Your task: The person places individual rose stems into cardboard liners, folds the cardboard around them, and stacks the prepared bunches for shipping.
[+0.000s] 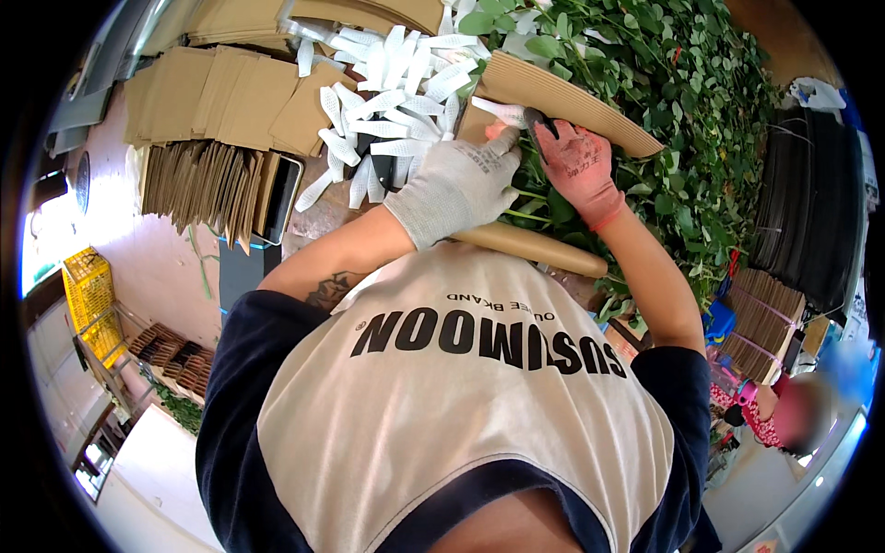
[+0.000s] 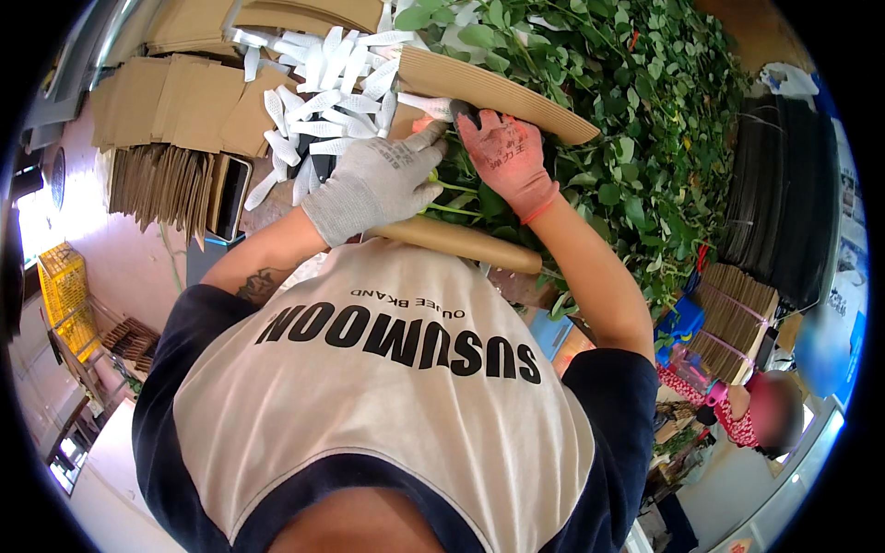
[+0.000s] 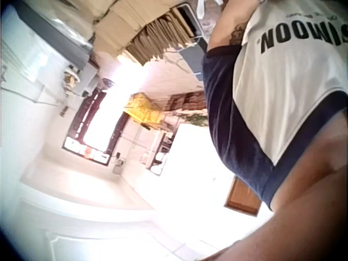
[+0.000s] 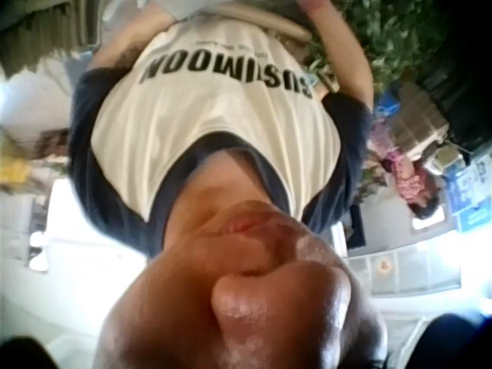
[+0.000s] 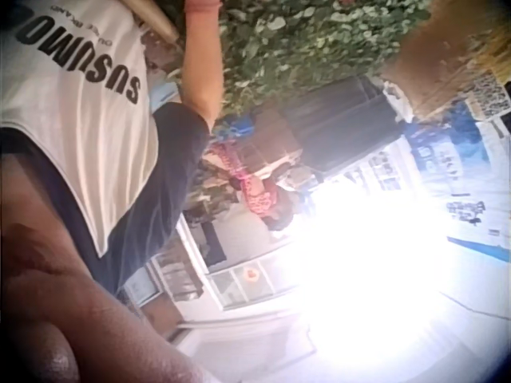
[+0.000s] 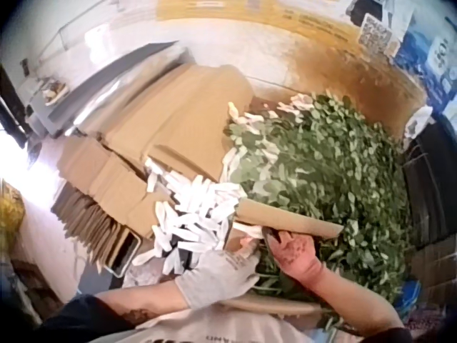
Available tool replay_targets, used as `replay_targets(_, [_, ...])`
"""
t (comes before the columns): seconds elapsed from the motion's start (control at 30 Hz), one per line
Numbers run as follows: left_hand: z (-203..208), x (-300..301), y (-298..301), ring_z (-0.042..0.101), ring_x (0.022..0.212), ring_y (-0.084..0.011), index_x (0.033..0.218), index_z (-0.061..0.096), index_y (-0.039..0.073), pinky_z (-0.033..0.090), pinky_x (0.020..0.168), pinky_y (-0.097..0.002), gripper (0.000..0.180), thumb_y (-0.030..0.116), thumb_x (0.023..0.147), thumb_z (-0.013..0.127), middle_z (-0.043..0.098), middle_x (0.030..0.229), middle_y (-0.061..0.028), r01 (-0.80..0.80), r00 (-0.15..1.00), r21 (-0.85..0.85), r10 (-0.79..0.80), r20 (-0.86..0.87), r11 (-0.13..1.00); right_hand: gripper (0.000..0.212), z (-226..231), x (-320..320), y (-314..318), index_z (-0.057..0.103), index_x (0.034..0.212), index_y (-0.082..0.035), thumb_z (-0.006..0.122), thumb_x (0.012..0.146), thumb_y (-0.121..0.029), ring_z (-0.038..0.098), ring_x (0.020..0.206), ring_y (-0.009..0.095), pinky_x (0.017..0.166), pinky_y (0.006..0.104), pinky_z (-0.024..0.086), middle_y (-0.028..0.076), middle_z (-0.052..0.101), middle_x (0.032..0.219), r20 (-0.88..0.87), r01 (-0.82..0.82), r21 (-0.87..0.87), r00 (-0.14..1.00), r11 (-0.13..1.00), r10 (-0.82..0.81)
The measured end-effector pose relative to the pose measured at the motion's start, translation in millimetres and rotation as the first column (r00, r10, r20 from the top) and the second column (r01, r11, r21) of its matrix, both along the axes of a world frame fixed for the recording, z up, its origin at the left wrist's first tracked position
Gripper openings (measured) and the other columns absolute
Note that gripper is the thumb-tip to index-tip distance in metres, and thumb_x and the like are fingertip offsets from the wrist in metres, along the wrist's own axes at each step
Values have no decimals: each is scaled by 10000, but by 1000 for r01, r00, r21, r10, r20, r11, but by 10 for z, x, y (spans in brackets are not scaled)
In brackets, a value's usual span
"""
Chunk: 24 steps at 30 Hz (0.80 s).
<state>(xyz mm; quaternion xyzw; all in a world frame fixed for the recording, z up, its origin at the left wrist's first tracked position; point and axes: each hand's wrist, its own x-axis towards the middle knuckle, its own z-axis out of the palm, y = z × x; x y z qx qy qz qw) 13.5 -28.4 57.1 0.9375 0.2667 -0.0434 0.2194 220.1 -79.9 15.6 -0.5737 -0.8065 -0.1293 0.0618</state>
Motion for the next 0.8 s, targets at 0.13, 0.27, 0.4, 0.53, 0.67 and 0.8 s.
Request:
replay_targets(0.13, [-119, -87, 200, 640, 916, -284, 1176, 581, 95, 506, 779, -393, 389, 310, 854, 538, 575, 1213, -132, -79, 939, -140, 121, 323, 987, 222, -3, -4, 46, 653, 988, -173, 604, 772, -170, 584, 875, 282, 659, 417, 481, 94, 591, 969, -14, -48, 100, 999, 994, 50])
replay_targets(0.27, [-453, -184, 413, 634, 905, -281, 1149, 613, 113, 511, 785, -367, 327, 195, 834, 589, 618, 1126, -113, -231, 790, 23, 174, 588, 973, 219, 48, -26, 50, 651, 995, -153, 598, 790, -209, 579, 897, 274, 669, 395, 484, 94, 591, 969, 14, -31, 91, 999, 995, 29])
replay_targets(0.4, [-559, -47, 512, 635, 681, -228, 982, 654, 202, 513, 573, -321, 178, 268, 839, 573, 635, 875, -18, -320, 865, 236, 182, 467, 918, 250, 13, -23, 21, 643, 1038, -165, 584, 803, -228, 587, 891, 251, 688, 369, 488, 78, 588, 982, 73, 4, 67, 997, 998, -9])
replay_targets(0.53, [-604, 11, 548, 614, 630, -220, 873, 626, 185, 499, 559, -334, 100, 259, 815, 594, 593, 793, -16, -312, 869, 321, 132, 477, 894, 283, 41, -46, 16, 633, 1083, -173, 554, 818, -232, 591, 902, 242, 727, 346, 485, 76, 591, 1000, 85, 28, 85, 996, 996, -35])
replay_targets(0.67, [-615, -48, 615, 616, 637, -221, 846, 613, 180, 498, 577, -339, 98, 259, 788, 616, 590, 795, -14, -251, 889, 370, 62, 454, 895, 320, -51, 12, -16, 606, 1142, -195, 502, 841, -223, 582, 946, 237, 769, 339, 471, 87, 591, 1031, 78, 64, 48, 995, 997, -67])
replay_targets(0.8, [-590, -143, 604, 613, 652, -213, 875, 623, 185, 493, 587, -331, 111, 245, 782, 621, 595, 804, -8, -266, 890, 341, 94, 446, 901, 367, -132, 34, -15, 566, 1196, -239, 460, 845, -216, 576, 968, 225, 777, 341, 461, 90, 588, 1054, 104, 101, 9, 989, 995, -101])
